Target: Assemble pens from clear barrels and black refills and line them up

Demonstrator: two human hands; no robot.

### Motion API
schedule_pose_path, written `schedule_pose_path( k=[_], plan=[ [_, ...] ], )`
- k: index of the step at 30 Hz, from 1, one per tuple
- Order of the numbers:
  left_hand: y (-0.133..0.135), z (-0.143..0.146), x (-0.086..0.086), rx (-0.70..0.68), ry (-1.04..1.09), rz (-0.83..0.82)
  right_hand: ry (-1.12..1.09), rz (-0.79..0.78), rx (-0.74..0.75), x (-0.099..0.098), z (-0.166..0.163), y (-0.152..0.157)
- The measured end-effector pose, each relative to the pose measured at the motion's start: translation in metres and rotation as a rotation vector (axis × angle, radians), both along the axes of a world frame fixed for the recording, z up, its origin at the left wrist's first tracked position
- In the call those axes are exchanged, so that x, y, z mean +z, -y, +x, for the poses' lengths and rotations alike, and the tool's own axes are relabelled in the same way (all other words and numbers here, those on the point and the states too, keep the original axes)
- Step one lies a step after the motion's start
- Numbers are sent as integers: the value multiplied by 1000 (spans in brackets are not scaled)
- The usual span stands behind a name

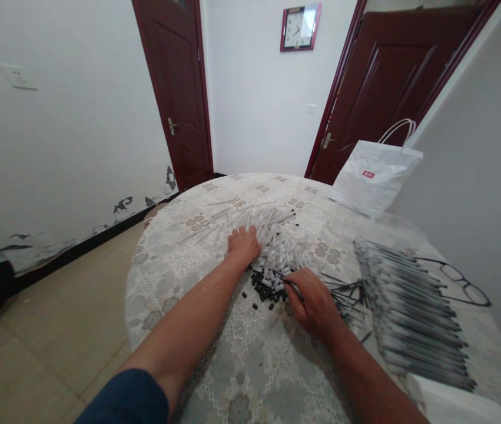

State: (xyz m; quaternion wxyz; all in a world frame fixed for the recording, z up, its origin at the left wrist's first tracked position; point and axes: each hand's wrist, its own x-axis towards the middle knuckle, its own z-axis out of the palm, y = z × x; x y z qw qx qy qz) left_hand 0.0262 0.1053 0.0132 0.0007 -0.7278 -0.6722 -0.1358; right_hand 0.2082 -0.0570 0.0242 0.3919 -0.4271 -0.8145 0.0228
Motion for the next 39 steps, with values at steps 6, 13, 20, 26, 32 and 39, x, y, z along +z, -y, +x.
schedule_pose_path(
  k=[6, 13, 20, 26, 32, 39],
  plan=[
    [6, -5, 4, -17, -32, -110, 22, 44, 7, -3, 2, -3],
    [38, -17, 7, -60, -61, -161, 22, 43, 7, -5, 0, -3],
    [83, -29, 9, -154, -82, -203, 31, 38, -1, -5, -1, -1],
    [111, -40, 15, -234, 24, -132, 39, 40, -29, -5, 2, -2],
    [111, -59, 11, -333, 300, -57, 28, 47, -43, -6, 5, -4],
    [97, -71, -6, -394, 584, -74, 33, 47, -56, -8, 6, -6]
  ],
)
